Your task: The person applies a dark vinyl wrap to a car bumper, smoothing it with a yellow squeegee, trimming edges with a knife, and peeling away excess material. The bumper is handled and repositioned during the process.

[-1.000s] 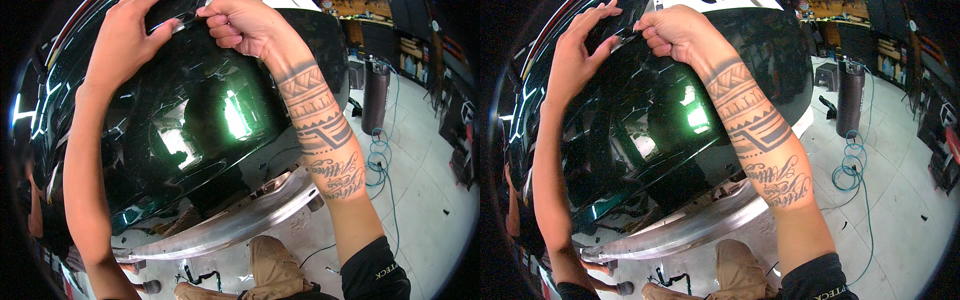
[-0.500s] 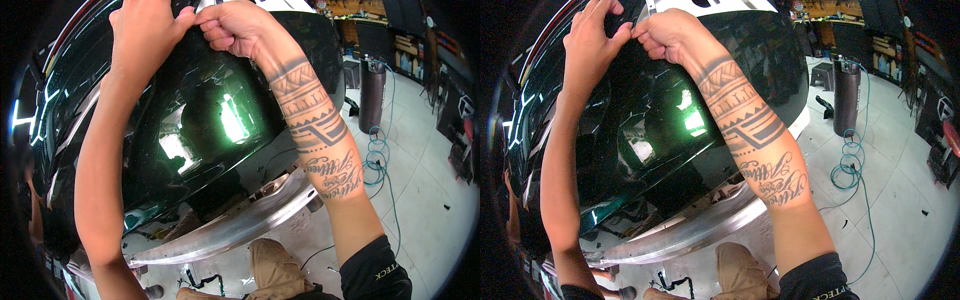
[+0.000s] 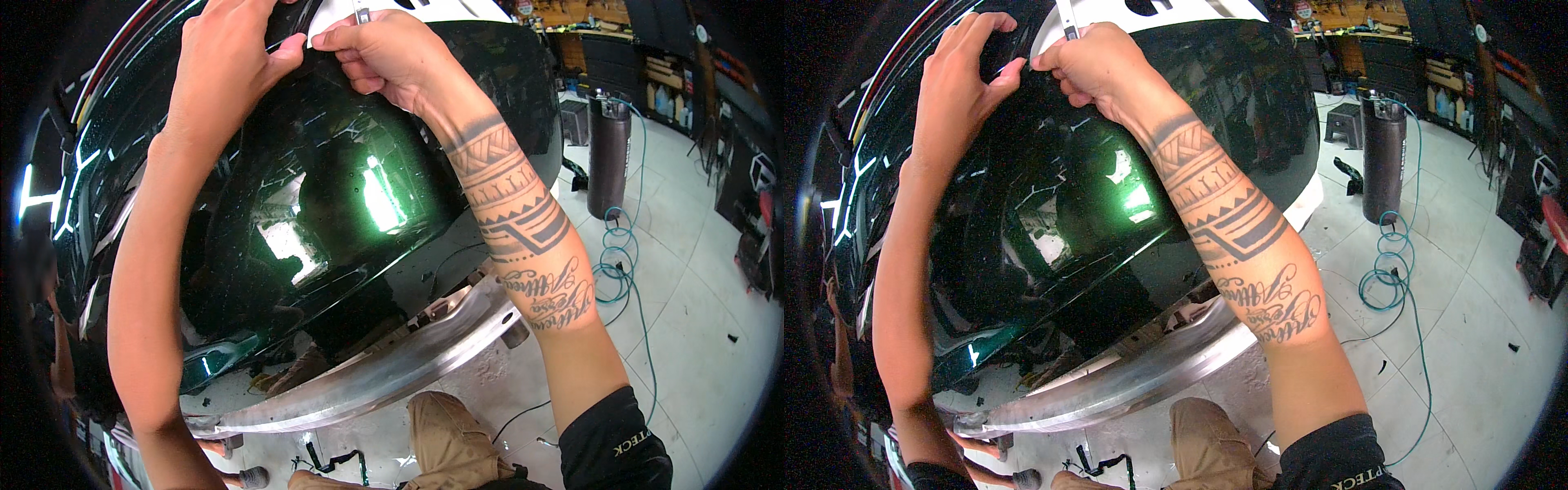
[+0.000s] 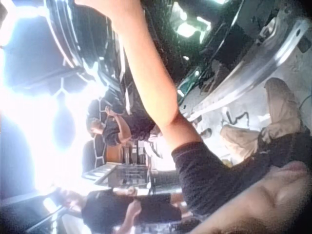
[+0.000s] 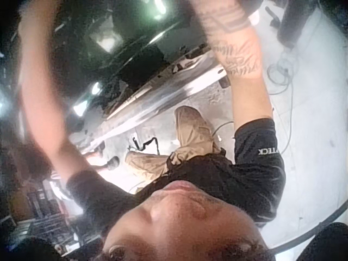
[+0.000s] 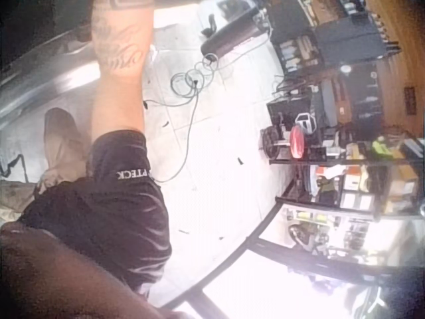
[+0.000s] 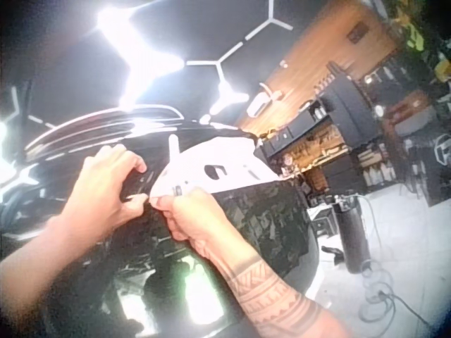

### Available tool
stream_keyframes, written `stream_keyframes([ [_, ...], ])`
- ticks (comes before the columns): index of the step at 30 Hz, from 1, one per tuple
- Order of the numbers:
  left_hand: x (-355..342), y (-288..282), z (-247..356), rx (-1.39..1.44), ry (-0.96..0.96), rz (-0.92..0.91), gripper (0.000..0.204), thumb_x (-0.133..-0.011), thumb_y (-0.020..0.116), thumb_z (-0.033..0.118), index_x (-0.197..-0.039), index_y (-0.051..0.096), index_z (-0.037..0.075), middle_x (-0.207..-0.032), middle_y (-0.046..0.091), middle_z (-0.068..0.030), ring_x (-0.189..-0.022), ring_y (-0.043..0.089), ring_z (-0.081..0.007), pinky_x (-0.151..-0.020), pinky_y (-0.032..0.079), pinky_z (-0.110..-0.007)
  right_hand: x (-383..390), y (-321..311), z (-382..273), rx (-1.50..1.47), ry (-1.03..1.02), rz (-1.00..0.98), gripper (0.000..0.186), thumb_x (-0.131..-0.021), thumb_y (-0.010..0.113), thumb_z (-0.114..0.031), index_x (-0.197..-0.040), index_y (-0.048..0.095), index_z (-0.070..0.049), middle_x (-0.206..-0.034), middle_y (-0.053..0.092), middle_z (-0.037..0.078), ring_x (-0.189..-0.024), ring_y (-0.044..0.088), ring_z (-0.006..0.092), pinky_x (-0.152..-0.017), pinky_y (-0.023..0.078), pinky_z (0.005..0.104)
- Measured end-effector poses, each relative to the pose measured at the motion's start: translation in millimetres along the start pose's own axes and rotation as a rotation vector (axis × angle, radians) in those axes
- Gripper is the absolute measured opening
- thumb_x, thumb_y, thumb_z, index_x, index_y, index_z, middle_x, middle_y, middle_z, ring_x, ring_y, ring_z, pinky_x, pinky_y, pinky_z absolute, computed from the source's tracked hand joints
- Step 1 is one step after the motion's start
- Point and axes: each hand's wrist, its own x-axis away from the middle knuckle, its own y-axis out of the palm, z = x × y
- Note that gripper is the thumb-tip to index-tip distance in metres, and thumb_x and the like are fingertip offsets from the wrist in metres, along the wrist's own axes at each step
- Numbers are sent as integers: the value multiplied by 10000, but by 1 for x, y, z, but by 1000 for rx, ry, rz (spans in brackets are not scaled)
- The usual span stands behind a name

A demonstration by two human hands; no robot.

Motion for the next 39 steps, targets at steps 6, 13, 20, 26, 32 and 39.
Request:
stream_keyframes([
  [6,2,-1,-12,37,106,4,423,-757,738,107,-1147,586,53,-1077,629,-127,-1029,590,-352,-895,476,-417,9,6,1,118,-67,57,123,-799,719,-81,-777,613,-21,-594,503,16,-471,460,114,-408,326,262],
  [13,1,-9,-15,53,125,-94,516,-736,736,67,-1219,556,57,-1135,603,-146,-1071,565,-362,-932,454,-419,12,7,2,189,-148,112,134,-804,728,-109,-782,625,-26,-573,513,19,-460,465,111,-404,339,269],
  [20,7,-15,-21,53,174,-150,600,-747,692,12,-1313,508,91,-1276,535,-157,-1172,507,-370,-1020,411,-425,31,10,-13,292,-90,88,137,-872,700,-158,-845,625,-46,-587,449,-53,-474,365,47,-439,256,219],
  [26,9,-29,-8,49,208,-151,642,-745,709,32,-1343,489,110,-1293,518,-141,-1178,506,-337,-1021,405,-440,27,7,-5,327,-163,59,137,-876,699,-154,-835,613,-55,-582,450,-54,-472,366,40,-432,253,216],
  [32,11,-7,-2,-202,57,-135,695,-765,735,115,-1396,445,132,-1227,518,-103,-1101,519,-298,-910,450,-411,28,10,1,343,-169,100,161,-884,699,-178,-825,605,-61,-581,455,-57,-465,380,36,-418,254,214],
  [39,15,-15,-5,-153,142,-152,646,-758,721,103,-1356,476,92,-1312,527,-131,-1215,503,-306,-990,426,-419,39,-7,-9,284,-144,67,166,-916,651,-242,-916,562,-101,-686,450,-75,-531,370,18,-459,276,193],
])
